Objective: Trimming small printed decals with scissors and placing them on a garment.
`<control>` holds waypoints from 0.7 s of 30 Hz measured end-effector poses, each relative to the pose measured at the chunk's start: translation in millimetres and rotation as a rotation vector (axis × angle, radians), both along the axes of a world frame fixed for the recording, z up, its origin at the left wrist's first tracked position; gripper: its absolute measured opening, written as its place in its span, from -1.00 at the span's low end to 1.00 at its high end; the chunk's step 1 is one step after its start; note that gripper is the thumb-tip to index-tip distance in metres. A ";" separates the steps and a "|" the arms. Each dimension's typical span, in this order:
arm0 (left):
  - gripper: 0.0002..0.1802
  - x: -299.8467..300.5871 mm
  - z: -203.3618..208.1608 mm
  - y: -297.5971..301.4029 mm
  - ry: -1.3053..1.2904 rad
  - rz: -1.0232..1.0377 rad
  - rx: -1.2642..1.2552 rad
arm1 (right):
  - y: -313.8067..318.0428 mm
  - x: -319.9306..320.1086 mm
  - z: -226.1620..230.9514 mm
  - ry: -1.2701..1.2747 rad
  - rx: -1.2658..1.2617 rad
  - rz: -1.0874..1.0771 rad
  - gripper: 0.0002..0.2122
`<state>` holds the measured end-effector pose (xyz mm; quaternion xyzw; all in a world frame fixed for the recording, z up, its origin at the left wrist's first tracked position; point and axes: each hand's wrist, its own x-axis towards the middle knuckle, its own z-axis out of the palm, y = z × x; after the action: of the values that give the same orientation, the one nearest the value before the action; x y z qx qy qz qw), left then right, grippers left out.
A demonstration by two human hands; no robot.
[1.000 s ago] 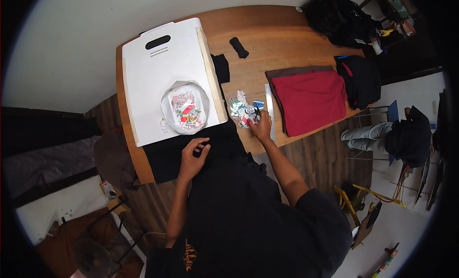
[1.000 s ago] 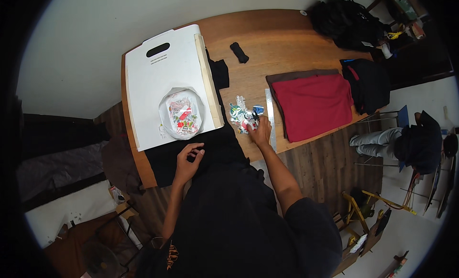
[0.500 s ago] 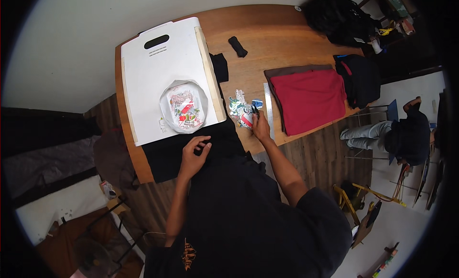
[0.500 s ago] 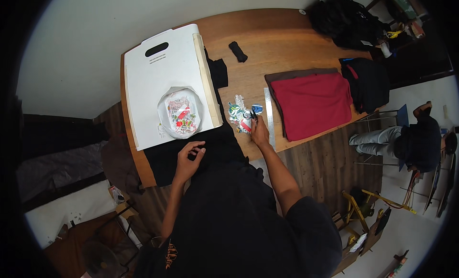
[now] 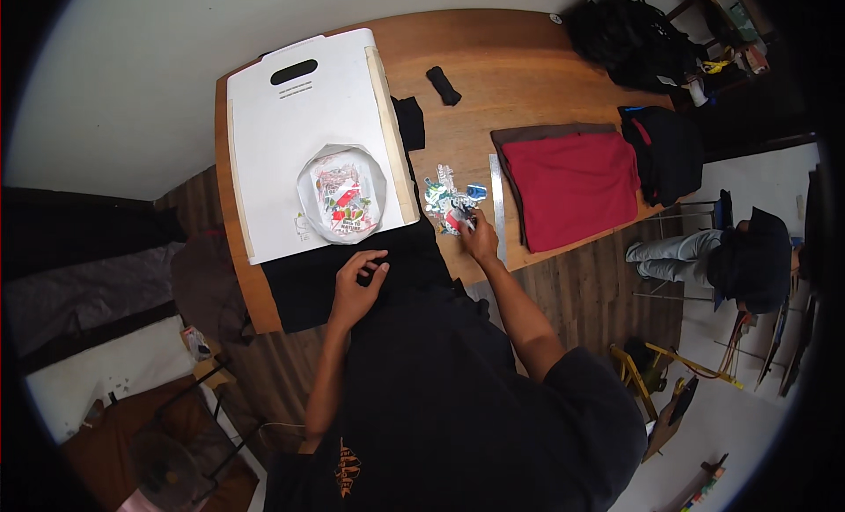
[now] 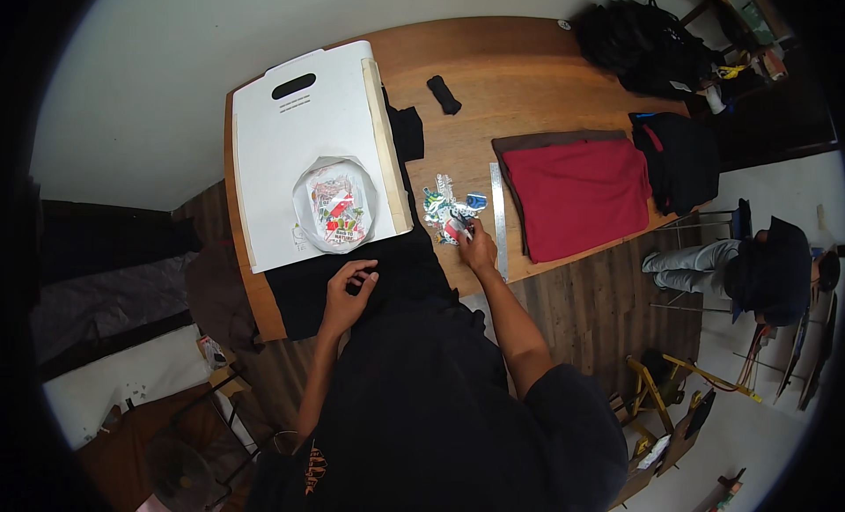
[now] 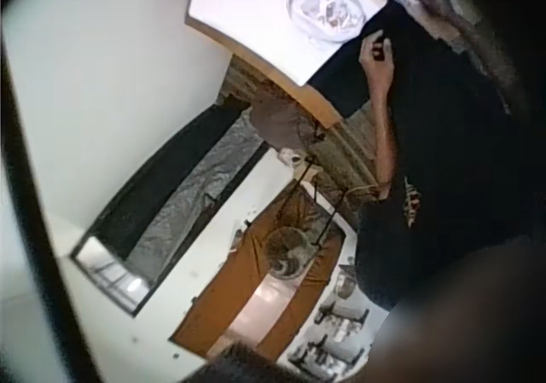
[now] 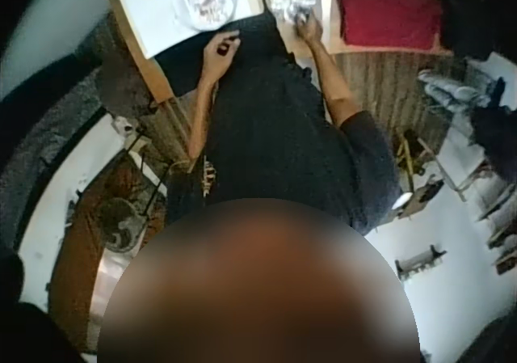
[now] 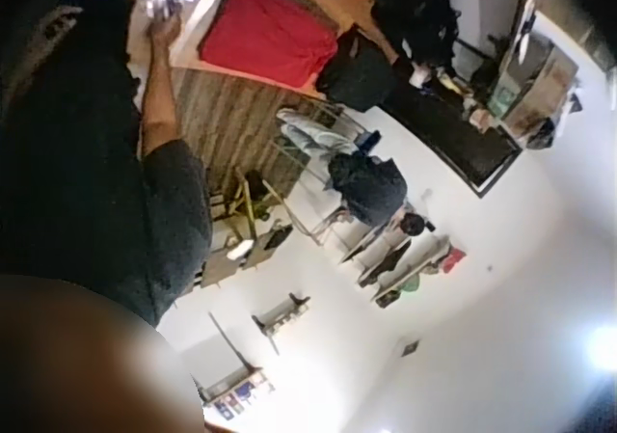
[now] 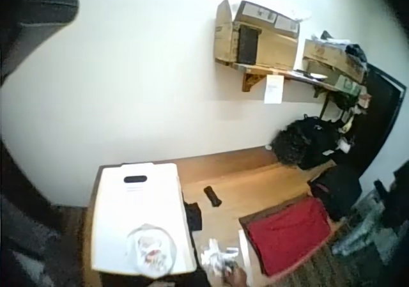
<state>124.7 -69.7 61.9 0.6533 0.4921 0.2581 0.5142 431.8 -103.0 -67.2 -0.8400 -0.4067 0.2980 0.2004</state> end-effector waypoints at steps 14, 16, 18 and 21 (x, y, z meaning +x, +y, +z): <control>-0.73 7.0 5.3 1.2 0.002 -0.042 0.024 | -16.8 5.1 -3.3 -0.066 0.063 0.036 -0.49; -0.73 7.0 6.2 0.5 0.007 -0.038 0.017 | -15.8 4.2 -0.5 -0.048 0.125 0.023 -0.49; -0.73 4.8 3.7 -0.4 0.011 -0.027 0.018 | -20.8 4.3 1.5 -0.039 0.050 0.052 -0.50; -0.74 6.2 1.6 -2.3 0.008 -0.025 0.015 | -28.6 5.1 1.1 -0.084 0.067 0.217 -0.51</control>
<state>130.9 -72.0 63.5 0.6642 0.4840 0.2528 0.5105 437.0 -131.6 -66.1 -0.7957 -0.5129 0.2688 0.1775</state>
